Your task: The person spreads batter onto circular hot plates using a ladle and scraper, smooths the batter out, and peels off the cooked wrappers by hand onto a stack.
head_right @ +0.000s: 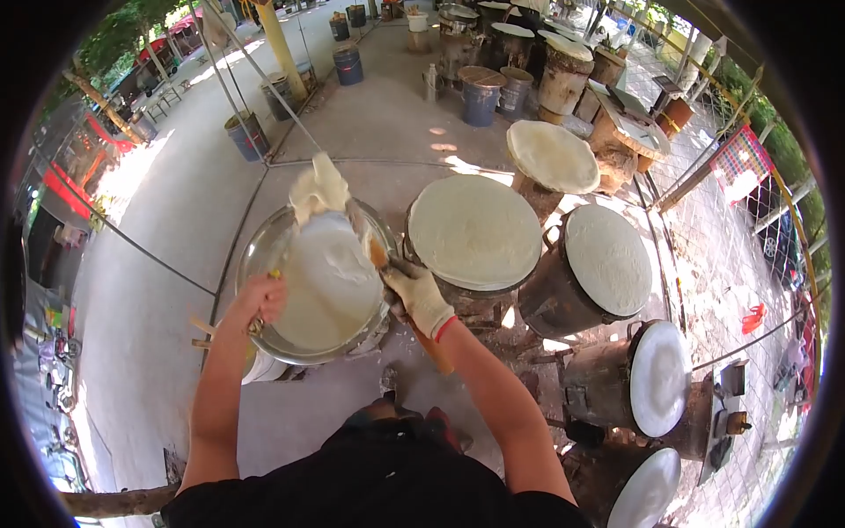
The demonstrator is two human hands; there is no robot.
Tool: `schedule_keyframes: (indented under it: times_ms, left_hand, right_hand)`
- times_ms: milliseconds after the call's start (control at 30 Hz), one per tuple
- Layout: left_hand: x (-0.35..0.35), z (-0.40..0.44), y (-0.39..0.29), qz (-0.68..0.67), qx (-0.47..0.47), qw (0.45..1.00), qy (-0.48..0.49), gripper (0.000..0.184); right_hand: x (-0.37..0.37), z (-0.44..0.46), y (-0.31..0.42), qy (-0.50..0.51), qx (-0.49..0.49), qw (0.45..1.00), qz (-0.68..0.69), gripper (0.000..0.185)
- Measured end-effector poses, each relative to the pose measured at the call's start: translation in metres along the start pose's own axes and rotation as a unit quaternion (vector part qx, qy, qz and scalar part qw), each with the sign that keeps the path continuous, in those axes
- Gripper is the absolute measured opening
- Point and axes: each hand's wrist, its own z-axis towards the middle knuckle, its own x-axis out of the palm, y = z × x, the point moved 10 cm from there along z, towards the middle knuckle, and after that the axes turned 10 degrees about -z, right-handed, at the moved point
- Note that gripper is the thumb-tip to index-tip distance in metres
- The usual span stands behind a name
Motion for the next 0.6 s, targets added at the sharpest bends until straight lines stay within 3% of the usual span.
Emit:
schedule_keyframes:
  times_ms: [133, 300, 433, 500, 600]
  left_hand:
    - [-0.004, 0.006, 0.097, -0.071, -0.156, 0.985, 0.034, 0.031]
    - [0.03, 0.008, 0.176, -0.064, -0.226, 0.972, 0.02, 0.03]
    - [0.131, -0.013, 0.212, 0.009, -0.286, 0.957, 0.053, 0.03]
    - [0.197, -0.024, 0.24, -0.04, -0.342, 0.934, 0.094, 0.028]
    - [0.323, -0.049, 0.274, -0.185, -0.428, 0.867, 0.179, 0.026]
  right_hand:
    - [-0.021, -0.009, -0.082, -0.028, 0.075, 0.996, -0.033, 0.037]
    - [-0.063, -0.074, -0.128, -0.093, 0.11, 0.988, -0.063, 0.035]
    - [-0.124, -0.149, -0.153, -0.172, 0.054, 0.976, -0.122, 0.038]
    - [-0.159, -0.202, -0.154, -0.222, 0.037, 0.957, -0.184, 0.04]
    - [-0.229, -0.3, -0.166, -0.337, -0.054, 0.852, -0.398, 0.041]
